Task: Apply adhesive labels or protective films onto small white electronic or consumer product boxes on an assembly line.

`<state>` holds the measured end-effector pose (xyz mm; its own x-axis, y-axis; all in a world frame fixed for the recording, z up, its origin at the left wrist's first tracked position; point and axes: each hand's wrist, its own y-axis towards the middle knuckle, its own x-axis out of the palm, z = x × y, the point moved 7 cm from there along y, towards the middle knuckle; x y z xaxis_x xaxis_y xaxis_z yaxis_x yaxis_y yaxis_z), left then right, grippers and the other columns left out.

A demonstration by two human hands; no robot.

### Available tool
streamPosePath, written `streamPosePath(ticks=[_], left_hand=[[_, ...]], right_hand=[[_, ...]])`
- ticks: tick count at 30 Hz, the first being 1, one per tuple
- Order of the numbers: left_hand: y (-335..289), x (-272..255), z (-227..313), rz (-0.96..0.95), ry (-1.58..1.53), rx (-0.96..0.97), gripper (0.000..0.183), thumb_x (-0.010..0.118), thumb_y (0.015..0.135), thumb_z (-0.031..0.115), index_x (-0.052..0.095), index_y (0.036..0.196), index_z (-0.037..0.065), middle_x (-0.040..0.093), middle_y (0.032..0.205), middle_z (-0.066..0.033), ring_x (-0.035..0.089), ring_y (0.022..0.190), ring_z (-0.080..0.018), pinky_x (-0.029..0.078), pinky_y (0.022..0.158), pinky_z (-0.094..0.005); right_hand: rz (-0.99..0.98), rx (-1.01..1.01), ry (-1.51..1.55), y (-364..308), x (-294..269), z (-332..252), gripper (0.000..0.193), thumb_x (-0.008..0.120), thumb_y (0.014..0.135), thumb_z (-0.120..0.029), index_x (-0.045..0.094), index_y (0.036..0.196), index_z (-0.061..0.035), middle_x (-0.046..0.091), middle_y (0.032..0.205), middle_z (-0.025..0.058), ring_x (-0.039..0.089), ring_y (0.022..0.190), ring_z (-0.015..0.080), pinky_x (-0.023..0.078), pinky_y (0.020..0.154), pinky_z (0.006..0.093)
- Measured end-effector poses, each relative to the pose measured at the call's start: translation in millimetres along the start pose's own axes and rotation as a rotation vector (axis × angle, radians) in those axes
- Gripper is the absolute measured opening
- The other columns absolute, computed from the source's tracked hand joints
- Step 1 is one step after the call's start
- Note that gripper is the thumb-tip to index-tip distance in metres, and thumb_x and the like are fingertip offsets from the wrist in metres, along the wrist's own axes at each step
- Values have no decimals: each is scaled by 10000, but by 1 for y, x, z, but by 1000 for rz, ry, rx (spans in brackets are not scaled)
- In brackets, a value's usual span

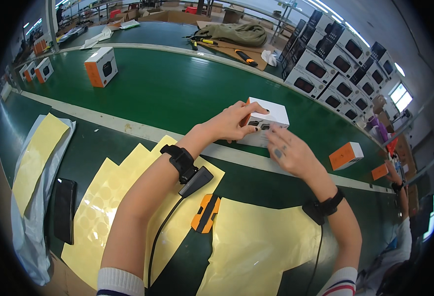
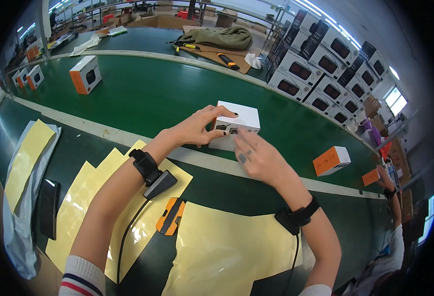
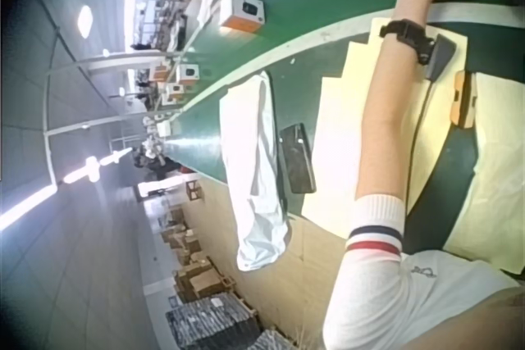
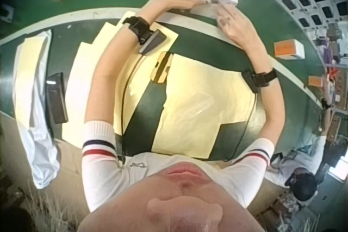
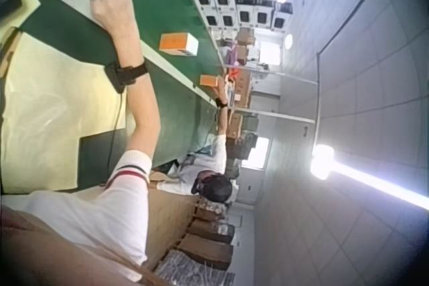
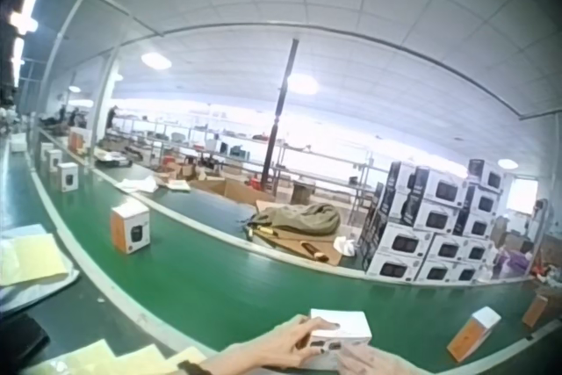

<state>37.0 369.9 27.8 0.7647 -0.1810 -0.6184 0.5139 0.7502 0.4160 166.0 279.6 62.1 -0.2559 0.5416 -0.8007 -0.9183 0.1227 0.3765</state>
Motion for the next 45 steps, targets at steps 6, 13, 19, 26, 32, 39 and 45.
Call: streamPosePath(ticks=[6,13,19,26,32,39,45], left_hand=[[1,3,8,-47,-78,-89,502,642,824,154,451,1283,219,463,1049,-165,533,678,-212,530,525,-295],[7,13,16,-67,-146,-129,517,640,835,153,430,1294,263,422,908,-117,529,645,-197,558,462,-250],[9,16,19,-77,-135,-129,525,653,826,151,427,1293,235,429,943,-129,544,680,-208,559,475,-266],[17,32,28,-105,61,-151,607,674,799,102,397,1324,231,483,1089,-176,561,960,-305,449,926,-428],[-36,-2,87,138,738,70,672,676,779,77,378,1360,237,472,1191,-203,512,1115,-348,452,914,-395],[-176,2,171,-394,625,-354,408,613,850,397,601,1023,28,598,877,-171,576,851,-336,495,718,-419],[-226,43,179,-239,548,-472,459,657,802,472,592,846,20,595,760,-139,590,738,-320,492,648,-399]], right_hand=[[171,379,244,5,-23,37,77,660,789,-147,652,823,-78,580,884,56,571,861,222,466,822,381],[108,588,312,-6,14,76,136,657,816,-207,668,872,-84,536,914,58,501,900,236,375,774,344],[148,544,217,-24,5,74,171,671,804,-232,669,891,-85,529,908,62,502,897,242,376,756,341],[-645,1024,-57,-165,-19,99,72,640,787,-193,650,802,-123,620,872,89,595,914,269,460,758,395],[-386,1133,425,-175,-98,-12,250,605,815,-253,655,887,-20,636,737,163,618,680,327,488,619,396],[-244,1210,572,-160,-113,-122,506,655,823,-373,592,1073,62,642,921,212,644,787,306,507,705,360],[-114,1284,852,-157,-92,-133,406,622,862,-240,567,1105,81,633,938,201,652,768,274,515,665,324]])
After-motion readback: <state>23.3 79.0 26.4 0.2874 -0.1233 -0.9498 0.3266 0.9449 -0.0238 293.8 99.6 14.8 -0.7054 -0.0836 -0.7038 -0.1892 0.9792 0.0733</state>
